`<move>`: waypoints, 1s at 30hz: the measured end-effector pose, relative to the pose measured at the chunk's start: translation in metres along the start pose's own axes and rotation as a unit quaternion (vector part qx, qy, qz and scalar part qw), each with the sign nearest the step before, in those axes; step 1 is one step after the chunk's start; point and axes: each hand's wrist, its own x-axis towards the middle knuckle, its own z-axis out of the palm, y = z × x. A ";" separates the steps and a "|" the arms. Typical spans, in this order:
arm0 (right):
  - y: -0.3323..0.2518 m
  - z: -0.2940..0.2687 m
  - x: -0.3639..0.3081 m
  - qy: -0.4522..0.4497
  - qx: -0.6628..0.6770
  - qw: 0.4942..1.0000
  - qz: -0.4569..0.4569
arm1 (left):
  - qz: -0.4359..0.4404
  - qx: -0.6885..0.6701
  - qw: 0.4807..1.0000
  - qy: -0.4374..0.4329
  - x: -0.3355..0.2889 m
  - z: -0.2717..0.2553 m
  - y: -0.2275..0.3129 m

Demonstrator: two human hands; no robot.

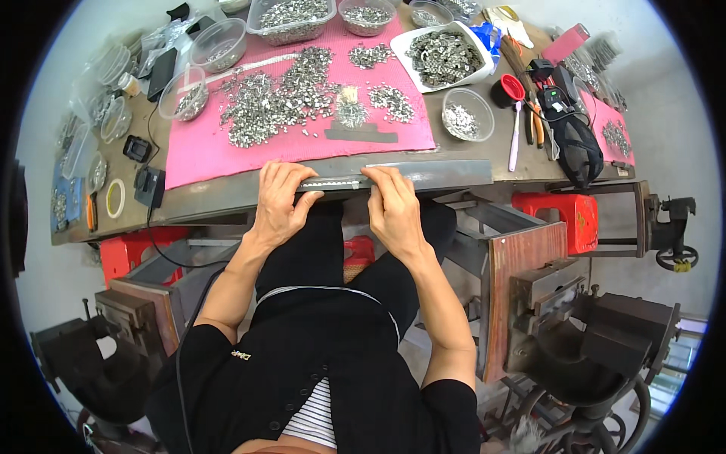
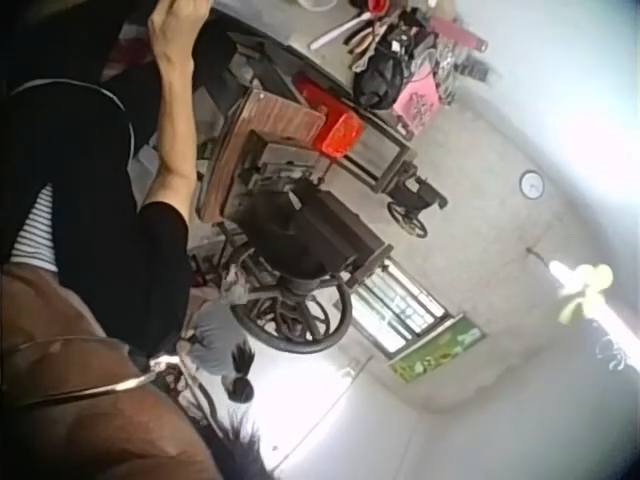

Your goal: Assembling small metal components into a guide and processing them with a manual press.

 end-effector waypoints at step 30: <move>0.029 0.070 0.019 0.092 -0.098 0.989 -0.057 | -0.280 -0.311 0.870 0.260 -0.050 -0.034 -0.013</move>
